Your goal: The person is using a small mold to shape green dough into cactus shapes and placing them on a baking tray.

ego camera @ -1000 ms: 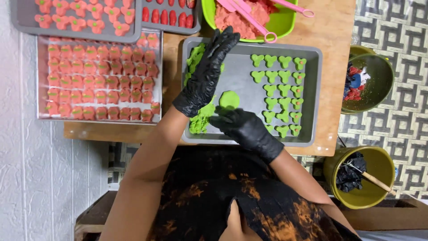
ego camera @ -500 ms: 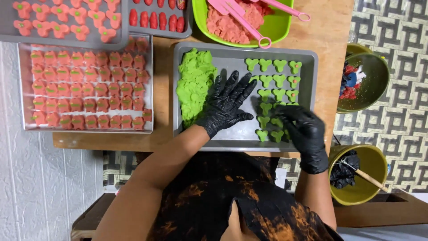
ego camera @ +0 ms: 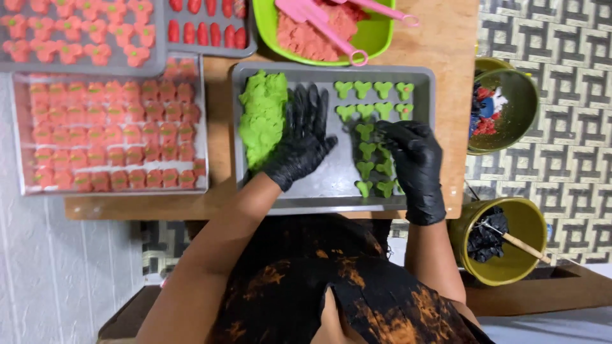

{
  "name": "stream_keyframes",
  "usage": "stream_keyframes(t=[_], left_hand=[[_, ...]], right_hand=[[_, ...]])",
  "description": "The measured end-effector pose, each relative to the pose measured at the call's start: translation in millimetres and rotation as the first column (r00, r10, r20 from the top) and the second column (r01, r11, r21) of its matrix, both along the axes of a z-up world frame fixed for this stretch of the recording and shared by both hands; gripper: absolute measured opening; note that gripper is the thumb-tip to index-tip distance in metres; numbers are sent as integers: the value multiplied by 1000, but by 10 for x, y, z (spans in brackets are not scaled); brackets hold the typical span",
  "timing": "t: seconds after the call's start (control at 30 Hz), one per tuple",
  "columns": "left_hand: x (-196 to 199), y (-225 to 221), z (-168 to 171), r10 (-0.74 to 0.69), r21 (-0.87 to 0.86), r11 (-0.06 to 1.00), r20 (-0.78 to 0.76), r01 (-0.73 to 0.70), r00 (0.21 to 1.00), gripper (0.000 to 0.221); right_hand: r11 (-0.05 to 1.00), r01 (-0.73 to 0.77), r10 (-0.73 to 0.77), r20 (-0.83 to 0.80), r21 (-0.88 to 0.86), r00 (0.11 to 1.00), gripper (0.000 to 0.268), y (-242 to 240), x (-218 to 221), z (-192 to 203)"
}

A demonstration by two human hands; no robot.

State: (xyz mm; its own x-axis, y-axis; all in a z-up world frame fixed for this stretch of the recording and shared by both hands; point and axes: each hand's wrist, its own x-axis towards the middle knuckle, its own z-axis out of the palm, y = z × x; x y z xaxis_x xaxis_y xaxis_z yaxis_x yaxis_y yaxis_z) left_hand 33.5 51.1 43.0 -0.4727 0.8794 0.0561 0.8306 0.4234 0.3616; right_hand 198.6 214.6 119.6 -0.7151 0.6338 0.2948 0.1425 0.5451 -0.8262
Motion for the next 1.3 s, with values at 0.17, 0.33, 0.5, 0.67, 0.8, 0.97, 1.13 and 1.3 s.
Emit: stream_keyframes(t=[0.17,0.33,0.5,0.67,0.8,0.97,1.13,1.3], left_hand=[[-137,-350,218,27,221,973,152,-61,988,68],[-303,-641,393,12,487,854,329,-181,944,59],[-303,-715,85,126,534,829,108,-165,986,51],[-72,-736,-176,158,336,938,-186,-88,970,28],[5,-634,-76,163,293,945,-51,-141,985,21],[-1,-570,-202,171,322,903,334,-283,927,22],[47,-498,-597,156,266,955,-83,-129,984,31],[201,-432,-579,398,268,869,120,-415,910,24]], right_hand=[[989,-125,142,305,-75,942,20,-454,-353,-182],[940,-339,334,345,-47,877,16,-538,-642,-658],[902,-361,233,439,235,868,20,-493,-681,-748],[924,-352,254,446,152,858,35,-487,-489,-616],[925,-374,304,466,63,831,59,-694,-509,-416],[928,-356,253,521,106,815,53,-686,-485,-660],[934,-343,231,565,98,792,58,-684,-513,-636],[923,-365,234,570,125,788,54,-643,-523,-697]])
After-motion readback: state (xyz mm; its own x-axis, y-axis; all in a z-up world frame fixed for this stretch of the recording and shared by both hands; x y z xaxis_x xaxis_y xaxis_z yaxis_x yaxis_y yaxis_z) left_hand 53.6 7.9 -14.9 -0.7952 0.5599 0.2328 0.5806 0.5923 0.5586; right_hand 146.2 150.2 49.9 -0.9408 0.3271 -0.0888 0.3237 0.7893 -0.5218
